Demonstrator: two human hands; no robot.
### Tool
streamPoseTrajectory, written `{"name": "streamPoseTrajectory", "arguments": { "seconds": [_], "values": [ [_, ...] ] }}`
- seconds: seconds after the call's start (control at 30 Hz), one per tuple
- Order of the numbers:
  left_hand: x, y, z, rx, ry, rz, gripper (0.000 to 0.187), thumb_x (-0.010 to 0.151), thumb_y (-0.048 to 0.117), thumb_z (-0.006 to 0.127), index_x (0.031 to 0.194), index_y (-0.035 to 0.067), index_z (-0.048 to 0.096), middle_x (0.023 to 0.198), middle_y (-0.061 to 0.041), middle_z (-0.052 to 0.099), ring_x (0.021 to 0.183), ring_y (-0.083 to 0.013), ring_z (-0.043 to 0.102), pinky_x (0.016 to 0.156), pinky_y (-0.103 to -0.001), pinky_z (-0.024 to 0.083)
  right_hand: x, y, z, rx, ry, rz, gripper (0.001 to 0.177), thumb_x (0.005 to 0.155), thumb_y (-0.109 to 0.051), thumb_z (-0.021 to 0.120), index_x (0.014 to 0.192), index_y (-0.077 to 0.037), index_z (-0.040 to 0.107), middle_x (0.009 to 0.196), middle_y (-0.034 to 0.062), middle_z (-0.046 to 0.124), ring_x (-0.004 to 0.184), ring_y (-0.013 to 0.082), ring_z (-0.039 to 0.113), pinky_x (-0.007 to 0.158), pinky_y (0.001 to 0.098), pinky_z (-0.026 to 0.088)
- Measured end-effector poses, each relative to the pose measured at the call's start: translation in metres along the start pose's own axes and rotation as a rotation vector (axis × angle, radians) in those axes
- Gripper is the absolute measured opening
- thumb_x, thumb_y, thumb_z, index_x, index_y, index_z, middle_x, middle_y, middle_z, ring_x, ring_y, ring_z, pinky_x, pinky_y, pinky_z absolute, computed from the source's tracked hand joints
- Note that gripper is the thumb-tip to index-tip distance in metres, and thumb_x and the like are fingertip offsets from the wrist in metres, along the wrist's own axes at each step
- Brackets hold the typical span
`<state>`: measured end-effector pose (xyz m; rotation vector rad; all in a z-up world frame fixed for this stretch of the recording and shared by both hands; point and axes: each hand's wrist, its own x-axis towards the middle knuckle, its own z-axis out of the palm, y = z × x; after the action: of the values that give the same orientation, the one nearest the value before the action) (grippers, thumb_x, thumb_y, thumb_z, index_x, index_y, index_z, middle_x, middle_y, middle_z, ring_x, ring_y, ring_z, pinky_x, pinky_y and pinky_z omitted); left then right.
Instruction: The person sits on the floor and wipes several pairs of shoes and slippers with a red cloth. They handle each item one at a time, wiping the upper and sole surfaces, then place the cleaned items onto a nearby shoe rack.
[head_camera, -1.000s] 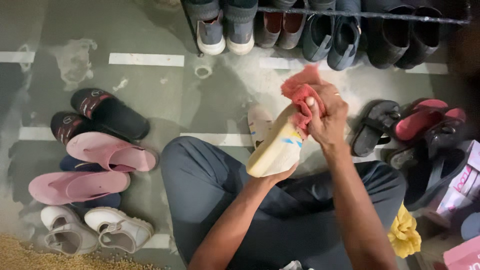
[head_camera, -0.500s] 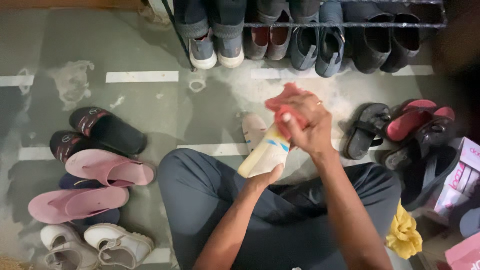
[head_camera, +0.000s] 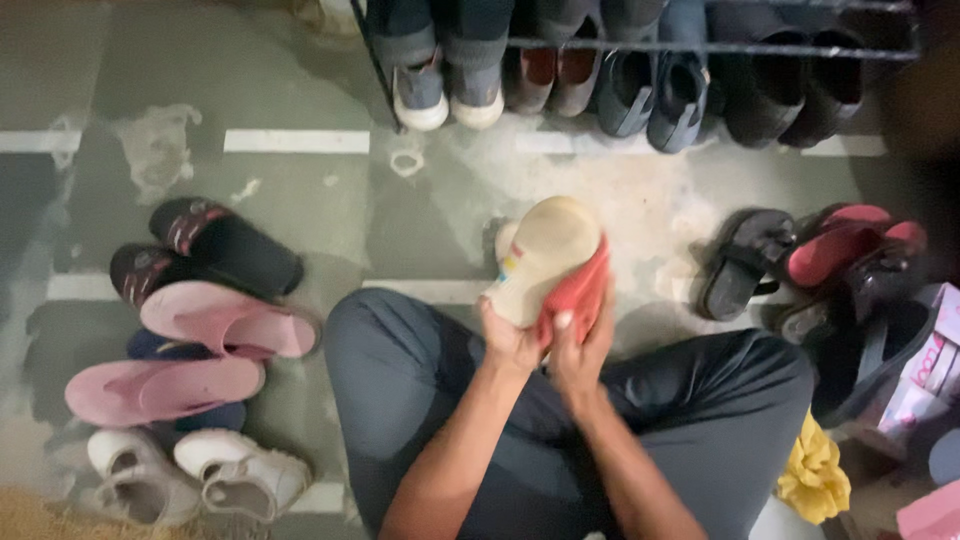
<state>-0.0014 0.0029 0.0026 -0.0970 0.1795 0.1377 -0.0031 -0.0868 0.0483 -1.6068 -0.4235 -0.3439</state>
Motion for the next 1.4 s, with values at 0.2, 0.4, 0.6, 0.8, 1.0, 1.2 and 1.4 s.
{"name": "streamPoseTrajectory", "arguments": {
  "seconds": [0.2, 0.4, 0.6, 0.8, 1.0, 1.2, 1.4],
  "values": [
    [-0.003, -0.006, 0.005, -0.133, -0.223, -0.133, 0.058, 0.101, 0.034, 0.041, 0.150, 0.003, 0.047, 0.148, -0.018, 0.057, 0.135, -0.0349, 0.055, 0.115, -0.050, 0.045, 0.108, -0.062, -0.013, -0.306, -0.214, -0.068, 0.039, 0.106, -0.026, 0.060, 0.137, -0.002, 0.064, 0.128, 0.0184, 0.071, 0.118, 0.0241, 0.070, 0.105, 0.0365, 0.053],
    [0.005, -0.013, 0.003, -0.256, -0.265, -0.059, 0.053, 0.104, 0.033, 0.040, 0.148, 0.004, 0.051, 0.148, -0.017, 0.057, 0.135, -0.0336, 0.056, 0.118, -0.046, 0.044, 0.142, -0.073, 0.007, -0.577, -0.374, 0.343, 0.040, 0.101, -0.039, 0.062, 0.123, -0.008, 0.073, 0.109, 0.0159, 0.078, 0.099, 0.0216, 0.076, 0.093, 0.0348, 0.058],
    [0.013, 0.014, -0.023, -0.236, -0.135, 0.048, 0.045, 0.110, 0.024, 0.037, 0.144, -0.001, 0.054, 0.143, -0.020, 0.058, 0.132, -0.0350, 0.055, 0.115, -0.051, 0.049, 0.025, -0.034, 0.008, -0.043, -0.234, 0.106, 0.070, 0.108, -0.040, 0.054, 0.156, 0.007, 0.037, 0.151, 0.0241, 0.052, 0.140, 0.0292, 0.052, 0.118, 0.0400, 0.041],
    [0.004, 0.000, -0.002, -0.415, -0.235, -0.097, 0.052, 0.107, 0.028, 0.038, 0.146, -0.004, 0.049, 0.145, -0.027, 0.053, 0.132, -0.0388, 0.054, 0.112, -0.056, 0.049, 0.018, -0.033, -0.003, -0.066, -0.195, -0.030, 0.075, 0.112, -0.048, 0.047, 0.160, 0.008, 0.030, 0.162, 0.0220, 0.040, 0.151, 0.0281, 0.042, 0.126, 0.0398, 0.033],
    [-0.007, -0.001, 0.037, -0.443, -0.347, -0.167, 0.053, 0.111, 0.031, 0.036, 0.152, -0.002, 0.047, 0.153, -0.025, 0.050, 0.141, -0.0416, 0.049, 0.119, -0.058, 0.041, 0.074, -0.014, -0.012, 0.078, -0.216, 0.203, 0.067, 0.109, -0.048, 0.047, 0.148, 0.005, 0.057, 0.127, 0.0194, 0.065, 0.116, 0.0249, 0.057, 0.104, 0.0404, 0.044],
    [0.004, 0.025, -0.004, -0.348, -0.284, -0.038, 0.051, 0.109, 0.028, 0.039, 0.150, 0.000, 0.050, 0.152, -0.023, 0.052, 0.140, -0.0395, 0.050, 0.123, -0.052, 0.038, -0.008, -0.013, 0.003, 0.058, -0.224, 0.139, 0.073, 0.109, -0.054, 0.046, 0.149, 0.007, 0.045, 0.139, 0.0195, 0.058, 0.129, 0.0271, 0.055, 0.112, 0.0408, 0.042],
    [0.004, 0.009, -0.002, -0.614, -0.287, -0.124, 0.051, 0.115, 0.031, 0.032, 0.149, -0.003, 0.049, 0.151, -0.023, 0.054, 0.141, -0.0386, 0.053, 0.123, -0.051, 0.043, 0.004, -0.020, 0.003, 0.014, -0.118, 0.006, 0.068, 0.113, -0.053, 0.039, 0.146, 0.006, 0.048, 0.146, 0.0158, 0.055, 0.135, 0.0258, 0.055, 0.118, 0.0402, 0.042]
  ]
}}
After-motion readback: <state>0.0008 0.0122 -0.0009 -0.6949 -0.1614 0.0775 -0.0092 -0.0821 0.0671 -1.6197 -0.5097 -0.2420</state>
